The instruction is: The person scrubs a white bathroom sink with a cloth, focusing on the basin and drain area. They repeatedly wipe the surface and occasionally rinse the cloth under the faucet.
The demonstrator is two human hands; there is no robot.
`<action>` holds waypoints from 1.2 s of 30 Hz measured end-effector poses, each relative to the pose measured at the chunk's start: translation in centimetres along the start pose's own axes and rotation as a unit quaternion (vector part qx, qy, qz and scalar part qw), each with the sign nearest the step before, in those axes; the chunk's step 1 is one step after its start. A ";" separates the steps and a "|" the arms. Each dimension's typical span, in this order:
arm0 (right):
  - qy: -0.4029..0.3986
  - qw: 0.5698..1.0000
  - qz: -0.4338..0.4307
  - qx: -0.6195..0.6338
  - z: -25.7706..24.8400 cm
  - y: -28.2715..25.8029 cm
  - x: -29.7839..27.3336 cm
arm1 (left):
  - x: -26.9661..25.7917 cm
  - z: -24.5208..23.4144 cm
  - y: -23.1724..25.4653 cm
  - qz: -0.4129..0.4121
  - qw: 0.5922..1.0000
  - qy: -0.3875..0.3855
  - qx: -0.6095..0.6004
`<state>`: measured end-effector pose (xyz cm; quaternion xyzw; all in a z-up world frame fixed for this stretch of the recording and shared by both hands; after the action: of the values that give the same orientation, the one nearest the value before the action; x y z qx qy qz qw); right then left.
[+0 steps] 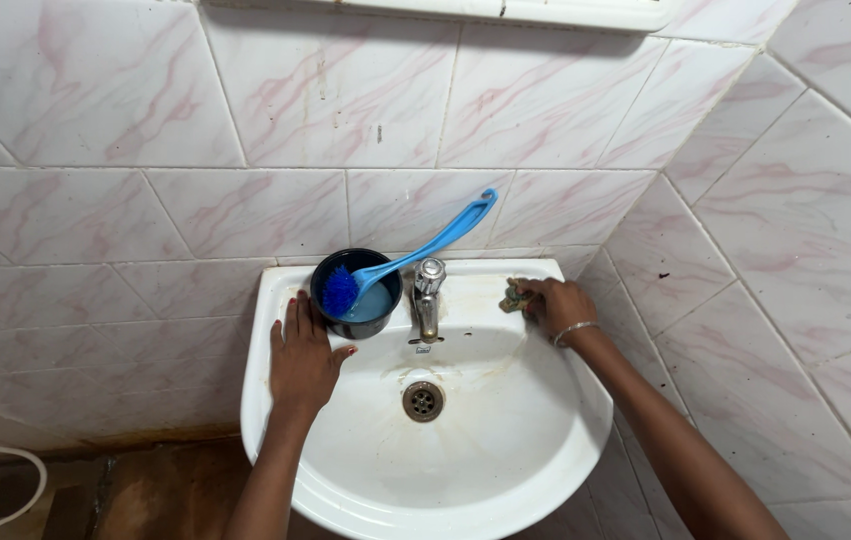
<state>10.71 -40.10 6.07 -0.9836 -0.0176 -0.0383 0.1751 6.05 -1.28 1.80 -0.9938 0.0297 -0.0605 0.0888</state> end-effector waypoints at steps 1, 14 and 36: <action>-0.013 0.999 0.017 0.026 0.0 -0.1 -0.8 | 0.0 0.0 0.0 0.000 1.000 -0.002 0.002; 0.071 0.962 -0.223 -0.142 3.5 -3.5 -9.5 | -0.2 -0.1 0.0 -0.002 1.000 0.016 0.003; 0.177 0.944 -0.257 0.105 3.4 -5.9 2.7 | -0.2 -0.6 0.1 -0.013 0.999 -0.026 -0.027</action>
<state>13.38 -33.31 5.18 -0.8991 -0.2426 -0.2536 0.2617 5.80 -1.43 2.38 -0.9973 0.0157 -0.0351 0.0620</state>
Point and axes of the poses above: each hand's wrist, its own x-axis towards the middle knuckle, its own z-axis out of the palm, y = z × x, the point moved 6 cm from there along x, towards the middle knuckle, and after that the axes turned 8 degrees about x, right-handed, at the moved point
